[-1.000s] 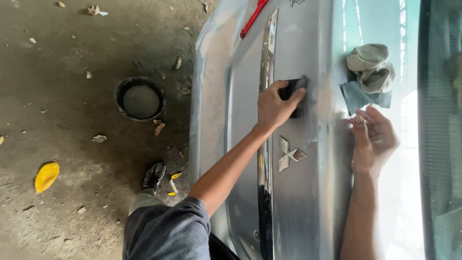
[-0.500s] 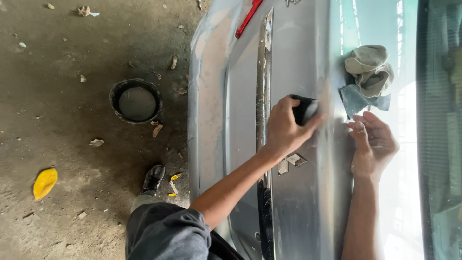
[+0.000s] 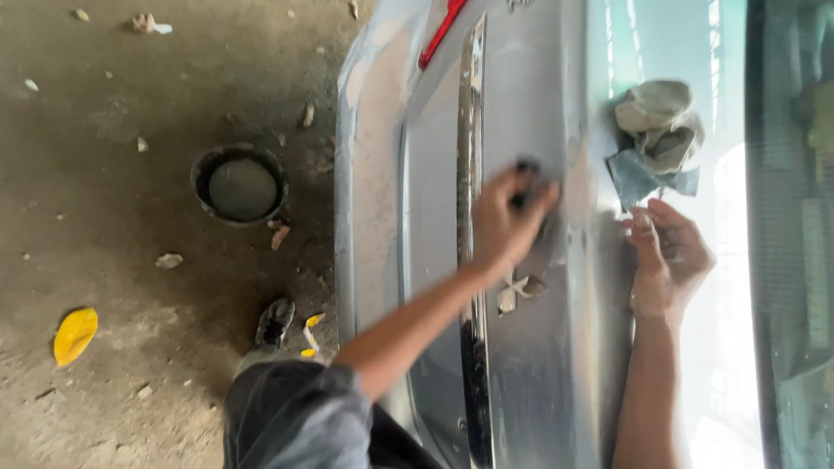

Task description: The person sands the rear trunk area of a silver car using a sanding block and a cloth. They repeatedly rub the surface and wipe it down to smooth the paint.

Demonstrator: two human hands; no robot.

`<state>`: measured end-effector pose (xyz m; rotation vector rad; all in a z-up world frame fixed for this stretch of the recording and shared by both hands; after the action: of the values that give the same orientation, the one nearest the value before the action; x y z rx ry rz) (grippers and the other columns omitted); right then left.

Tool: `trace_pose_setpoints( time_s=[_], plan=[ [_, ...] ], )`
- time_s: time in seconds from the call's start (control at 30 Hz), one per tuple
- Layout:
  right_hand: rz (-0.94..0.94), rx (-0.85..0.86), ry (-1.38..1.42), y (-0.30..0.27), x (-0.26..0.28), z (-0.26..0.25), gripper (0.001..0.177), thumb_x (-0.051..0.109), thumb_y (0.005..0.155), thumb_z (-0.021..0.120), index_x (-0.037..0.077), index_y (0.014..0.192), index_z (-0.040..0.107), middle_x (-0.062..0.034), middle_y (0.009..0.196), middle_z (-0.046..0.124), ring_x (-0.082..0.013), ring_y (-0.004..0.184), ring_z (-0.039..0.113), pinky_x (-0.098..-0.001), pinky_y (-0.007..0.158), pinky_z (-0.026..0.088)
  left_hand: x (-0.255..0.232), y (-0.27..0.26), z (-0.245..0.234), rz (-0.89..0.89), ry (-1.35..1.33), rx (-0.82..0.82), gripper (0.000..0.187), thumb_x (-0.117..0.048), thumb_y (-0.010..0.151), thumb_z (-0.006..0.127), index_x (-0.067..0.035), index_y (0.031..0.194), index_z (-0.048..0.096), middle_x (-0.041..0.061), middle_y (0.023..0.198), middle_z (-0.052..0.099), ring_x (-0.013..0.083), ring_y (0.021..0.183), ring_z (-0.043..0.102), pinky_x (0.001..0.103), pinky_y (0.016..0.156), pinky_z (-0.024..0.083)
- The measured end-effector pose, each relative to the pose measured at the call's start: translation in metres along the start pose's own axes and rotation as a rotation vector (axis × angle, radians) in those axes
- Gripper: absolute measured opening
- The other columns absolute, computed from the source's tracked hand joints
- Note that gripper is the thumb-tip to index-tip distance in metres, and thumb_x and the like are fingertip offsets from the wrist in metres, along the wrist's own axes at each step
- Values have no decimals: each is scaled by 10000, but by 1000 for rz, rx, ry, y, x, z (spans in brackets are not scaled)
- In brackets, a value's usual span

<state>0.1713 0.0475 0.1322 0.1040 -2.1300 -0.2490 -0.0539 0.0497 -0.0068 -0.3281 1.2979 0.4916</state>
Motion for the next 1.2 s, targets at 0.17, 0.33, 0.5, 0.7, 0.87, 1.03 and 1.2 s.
trace_pose_setpoints(
  time_s=[0.17, 0.33, 0.5, 0.7, 0.87, 1.03, 1.2],
  plan=[
    [-35, 24, 19, -2, -2, -1, 296, 19, 1039, 734, -88, 1299, 644, -153, 1137, 732, -175, 981, 714, -251, 847, 572, 14, 4, 5, -181, 30, -4, 564, -575, 859, 729, -15, 917, 744, 124, 854, 759, 251, 772, 706, 416, 759, 551],
    [-15, 18, 52, 3, -1, 1, 297, 43, 1029, 747, -80, 1284, 658, -130, 1111, 734, -155, 975, 712, -242, 851, 561, 27, 21, 12, -126, 149, -12, 623, -637, 836, 720, -21, 894, 653, 109, 864, 630, 267, 890, 581, 458, 813, 453],
    [-10, -5, 4, 0, 6, 5, 302, 68, 1016, 766, -75, 1264, 672, -124, 1079, 736, -144, 954, 708, -237, 831, 557, 4, -24, 3, -5, 140, -7, 625, -670, 940, 647, -47, 994, 635, 116, 950, 629, 278, 979, 561, 484, 880, 433],
    [-4, 0, -42, -4, 5, 1, 299, 80, 1028, 777, -82, 1258, 676, -119, 1064, 733, -134, 930, 692, -233, 817, 545, 18, 1, 9, -149, 192, 17, 635, -689, 887, 637, -58, 953, 609, 134, 935, 621, 283, 942, 551, 481, 823, 431],
    [21, -28, -22, 0, -2, 1, 284, 73, 1022, 769, -85, 1238, 673, -114, 1045, 727, -132, 906, 696, -232, 776, 537, 15, -23, 18, -27, 111, 61, 652, -723, 935, 574, -83, 1045, 628, 142, 1035, 553, 277, 1019, 517, 473, 880, 425],
    [-5, -21, -72, 7, -5, 0, 261, 52, 1026, 744, -77, 1241, 673, -115, 1040, 737, -131, 922, 708, -232, 808, 566, 1, -26, 14, -193, 164, 38, 658, -692, 930, 564, -72, 1143, 618, 147, 1064, 551, 268, 1003, 513, 502, 869, 404],
    [26, -34, -39, -3, -9, -2, 257, 36, 1023, 745, -79, 1240, 670, -108, 1035, 736, -131, 911, 704, -227, 801, 551, 34, 0, 18, -153, 222, 7, 673, -719, 936, 553, -62, 1069, 620, 147, 1051, 546, 275, 1012, 523, 478, 870, 453]
  ],
)
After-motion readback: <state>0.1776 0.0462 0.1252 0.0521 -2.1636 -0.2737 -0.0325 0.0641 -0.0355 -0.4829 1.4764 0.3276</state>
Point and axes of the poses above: each hand's wrist, its own y-axis towards the middle knuckle, its own z-axis out of the palm, x = y × z, the point moved 10 cm from there along y, towards the middle knuckle
